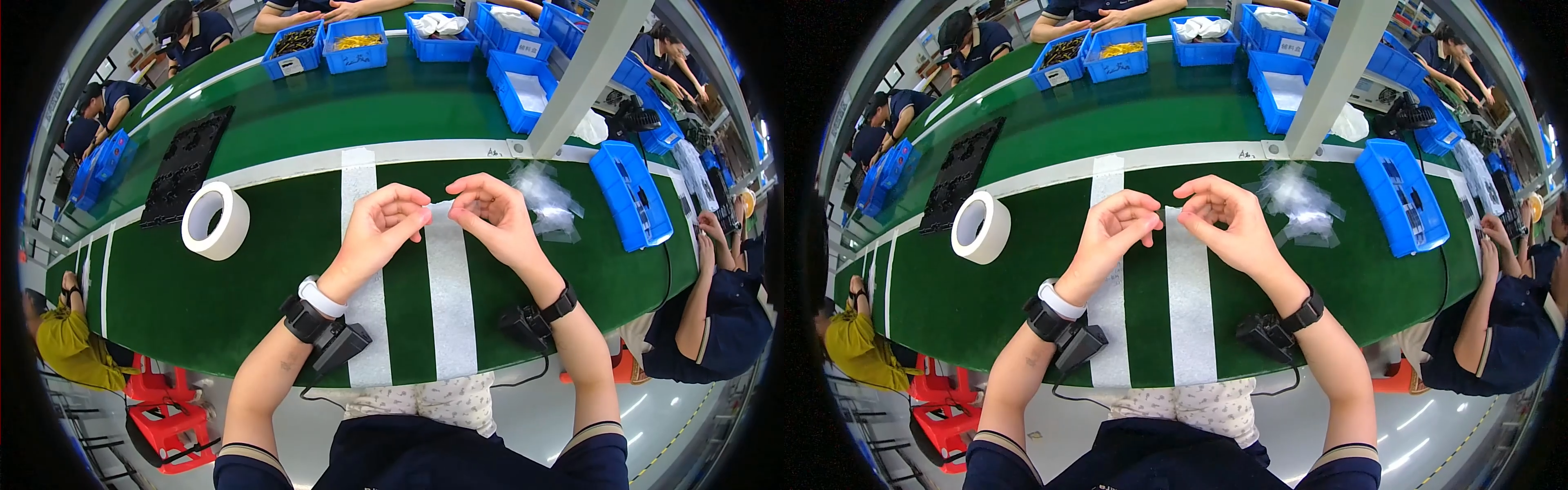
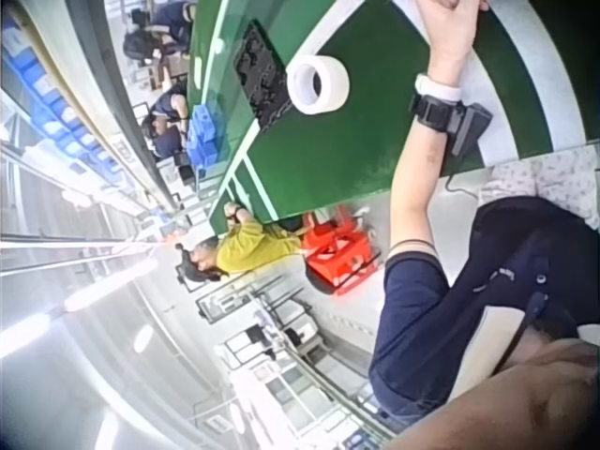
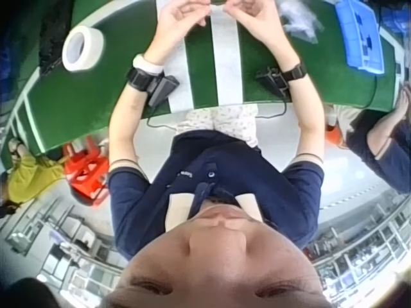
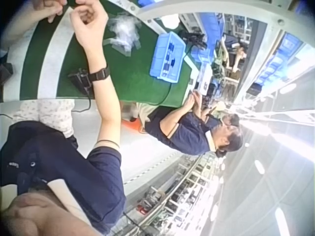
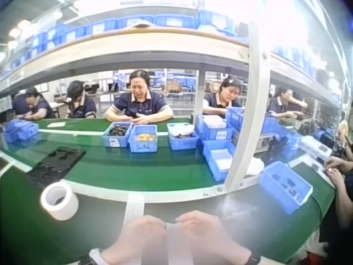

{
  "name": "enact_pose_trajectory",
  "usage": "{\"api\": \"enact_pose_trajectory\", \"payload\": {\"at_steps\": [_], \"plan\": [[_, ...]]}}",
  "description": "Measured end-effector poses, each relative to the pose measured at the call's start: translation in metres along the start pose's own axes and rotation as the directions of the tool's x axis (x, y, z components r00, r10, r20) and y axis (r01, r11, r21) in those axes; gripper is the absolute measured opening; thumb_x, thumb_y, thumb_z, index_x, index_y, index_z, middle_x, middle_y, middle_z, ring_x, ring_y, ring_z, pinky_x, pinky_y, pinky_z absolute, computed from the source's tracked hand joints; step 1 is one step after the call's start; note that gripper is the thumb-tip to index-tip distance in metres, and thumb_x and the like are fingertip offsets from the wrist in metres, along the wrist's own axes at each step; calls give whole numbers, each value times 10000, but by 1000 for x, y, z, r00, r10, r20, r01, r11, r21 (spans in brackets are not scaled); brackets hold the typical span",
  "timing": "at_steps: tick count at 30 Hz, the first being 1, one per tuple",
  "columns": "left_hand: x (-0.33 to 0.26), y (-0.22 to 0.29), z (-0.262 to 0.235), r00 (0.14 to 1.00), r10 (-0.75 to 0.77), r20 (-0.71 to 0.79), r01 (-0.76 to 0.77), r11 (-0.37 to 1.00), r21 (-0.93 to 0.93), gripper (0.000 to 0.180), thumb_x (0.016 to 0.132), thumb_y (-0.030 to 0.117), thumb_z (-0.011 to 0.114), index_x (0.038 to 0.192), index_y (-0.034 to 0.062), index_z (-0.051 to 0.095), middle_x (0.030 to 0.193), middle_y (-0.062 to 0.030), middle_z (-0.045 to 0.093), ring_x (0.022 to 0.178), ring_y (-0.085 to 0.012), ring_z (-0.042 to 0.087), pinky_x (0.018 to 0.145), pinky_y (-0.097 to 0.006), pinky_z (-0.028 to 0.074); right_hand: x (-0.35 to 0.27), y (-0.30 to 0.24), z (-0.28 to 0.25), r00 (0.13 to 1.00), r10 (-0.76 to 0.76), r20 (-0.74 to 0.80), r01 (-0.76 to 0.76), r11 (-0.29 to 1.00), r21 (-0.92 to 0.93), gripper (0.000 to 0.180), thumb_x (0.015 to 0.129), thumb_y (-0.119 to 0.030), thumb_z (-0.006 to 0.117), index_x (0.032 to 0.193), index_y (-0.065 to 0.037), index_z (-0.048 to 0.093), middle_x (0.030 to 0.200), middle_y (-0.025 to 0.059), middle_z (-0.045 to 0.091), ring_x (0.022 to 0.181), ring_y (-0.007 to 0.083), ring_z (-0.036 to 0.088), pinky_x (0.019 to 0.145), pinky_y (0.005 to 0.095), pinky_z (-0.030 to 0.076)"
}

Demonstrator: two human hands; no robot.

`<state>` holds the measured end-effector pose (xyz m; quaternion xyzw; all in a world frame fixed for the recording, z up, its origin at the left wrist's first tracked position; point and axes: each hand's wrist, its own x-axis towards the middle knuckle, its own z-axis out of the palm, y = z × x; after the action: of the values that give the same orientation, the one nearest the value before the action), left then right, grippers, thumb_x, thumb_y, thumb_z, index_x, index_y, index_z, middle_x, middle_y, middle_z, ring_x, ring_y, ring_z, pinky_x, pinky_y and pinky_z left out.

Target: Assembling small plastic components at a factory workstation.

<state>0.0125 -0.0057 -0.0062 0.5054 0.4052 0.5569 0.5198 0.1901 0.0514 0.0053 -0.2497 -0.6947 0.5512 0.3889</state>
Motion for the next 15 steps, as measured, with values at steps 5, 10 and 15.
{"api": "enact_pose_trajectory", "payload": {"at_steps": [5,10,15], "plan": [[0,-1,-1,999,-32,-3,32,999,-18,151,813,71,577,944,3,547,805,-44,595,737,-84,563,602,-197,438,0,0,0,999,19,27,-20,1000,12,252,750,0,584,998,-21,551,803,6,581,679,25,502,595,172,407],[1,-2,-3,999,-19,-30,17,998,-60,140,803,80,599,913,3,559,801,-39,604,684,-55,552,574,-186,440,2,-5,0,936,-336,105,349,845,-406,335,669,-10,645,993,-70,583,906,42,579,710,105,509,586,211,413],[1,-2,-3,999,-30,13,30,999,-37,145,831,114,570,925,3,561,797,-44,599,680,-58,539,572,-190,428,2,-2,-1,934,-351,63,342,830,-442,203,665,-40,666,863,-54,625,812,42,599,646,131,527,556,238,420]]}}
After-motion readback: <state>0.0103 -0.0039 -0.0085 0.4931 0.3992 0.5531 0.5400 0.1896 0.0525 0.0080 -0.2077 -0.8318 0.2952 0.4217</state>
